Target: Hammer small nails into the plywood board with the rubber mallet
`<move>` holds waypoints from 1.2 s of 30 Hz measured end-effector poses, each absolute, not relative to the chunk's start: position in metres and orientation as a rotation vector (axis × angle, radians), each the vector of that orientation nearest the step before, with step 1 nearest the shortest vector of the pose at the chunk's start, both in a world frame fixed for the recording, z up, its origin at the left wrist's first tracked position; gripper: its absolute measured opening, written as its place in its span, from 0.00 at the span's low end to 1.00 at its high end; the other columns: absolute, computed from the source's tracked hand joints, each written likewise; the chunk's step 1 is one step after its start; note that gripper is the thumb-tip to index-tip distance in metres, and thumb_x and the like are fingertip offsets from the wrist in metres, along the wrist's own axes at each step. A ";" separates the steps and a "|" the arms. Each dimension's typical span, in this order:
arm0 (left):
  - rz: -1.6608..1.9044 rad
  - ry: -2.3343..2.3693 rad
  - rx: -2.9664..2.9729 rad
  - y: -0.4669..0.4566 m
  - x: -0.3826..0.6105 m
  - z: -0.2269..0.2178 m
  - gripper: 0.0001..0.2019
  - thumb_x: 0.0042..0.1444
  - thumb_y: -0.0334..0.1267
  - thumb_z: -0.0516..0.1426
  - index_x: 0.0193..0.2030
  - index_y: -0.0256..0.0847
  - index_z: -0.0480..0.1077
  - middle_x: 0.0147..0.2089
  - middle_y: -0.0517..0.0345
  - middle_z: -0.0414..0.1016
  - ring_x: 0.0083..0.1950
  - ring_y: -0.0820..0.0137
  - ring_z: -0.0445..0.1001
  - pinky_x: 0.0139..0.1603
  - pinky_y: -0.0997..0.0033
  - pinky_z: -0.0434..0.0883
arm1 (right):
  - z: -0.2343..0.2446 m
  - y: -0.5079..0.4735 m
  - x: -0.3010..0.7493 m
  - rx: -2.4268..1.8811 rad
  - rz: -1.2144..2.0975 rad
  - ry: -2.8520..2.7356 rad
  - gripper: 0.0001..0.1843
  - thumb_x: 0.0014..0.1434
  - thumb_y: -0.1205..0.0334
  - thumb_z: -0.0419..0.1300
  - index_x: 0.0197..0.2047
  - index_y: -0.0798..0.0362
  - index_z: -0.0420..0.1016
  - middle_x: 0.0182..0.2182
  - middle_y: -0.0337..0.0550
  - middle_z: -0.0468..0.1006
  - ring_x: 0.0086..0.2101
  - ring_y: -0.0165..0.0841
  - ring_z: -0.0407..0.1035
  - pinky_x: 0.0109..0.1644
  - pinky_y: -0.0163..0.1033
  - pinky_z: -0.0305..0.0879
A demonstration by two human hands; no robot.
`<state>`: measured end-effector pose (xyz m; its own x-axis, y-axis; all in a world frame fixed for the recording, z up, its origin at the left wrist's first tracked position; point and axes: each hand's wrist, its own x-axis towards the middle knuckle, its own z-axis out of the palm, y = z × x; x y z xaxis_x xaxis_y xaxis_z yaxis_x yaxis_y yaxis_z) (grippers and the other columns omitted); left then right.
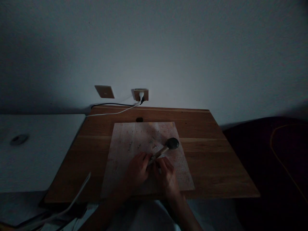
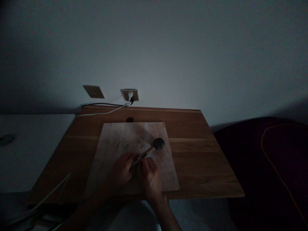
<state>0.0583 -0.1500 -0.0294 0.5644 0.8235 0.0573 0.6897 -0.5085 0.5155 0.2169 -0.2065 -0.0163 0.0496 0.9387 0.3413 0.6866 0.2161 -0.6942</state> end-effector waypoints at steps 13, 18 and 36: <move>0.539 1.211 2.348 -0.152 0.056 -0.023 0.18 0.65 0.30 0.59 0.61 0.39 0.71 0.53 0.46 0.79 0.54 0.56 0.79 0.55 0.53 0.79 | -0.001 -0.200 0.240 -1.556 0.163 -1.549 0.10 0.73 0.69 0.58 0.42 0.49 0.79 0.32 0.42 0.81 0.30 0.35 0.76 0.36 0.39 0.72; 0.617 1.189 2.317 -0.152 0.056 -0.022 0.14 0.69 0.32 0.56 0.59 0.41 0.71 0.53 0.47 0.79 0.53 0.58 0.79 0.55 0.55 0.79 | 0.011 -0.171 0.237 -1.542 0.226 -1.663 0.12 0.75 0.66 0.55 0.45 0.49 0.81 0.37 0.48 0.83 0.37 0.40 0.79 0.42 0.44 0.76; 0.862 1.289 2.366 -0.159 0.058 -0.050 0.14 0.67 0.35 0.57 0.56 0.45 0.78 0.51 0.50 0.86 0.48 0.60 0.86 0.49 0.62 0.85 | -0.039 -0.190 0.225 -1.526 0.488 -1.420 0.18 0.79 0.49 0.52 0.56 0.49 0.78 0.35 0.47 0.88 0.28 0.39 0.83 0.30 0.37 0.77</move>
<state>0.0579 -0.1588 -0.0500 0.4133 0.8376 0.3573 0.6498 -0.5462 0.5286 0.2247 -0.1902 -0.0390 0.2429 0.9197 0.3084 0.5356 0.1380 -0.8331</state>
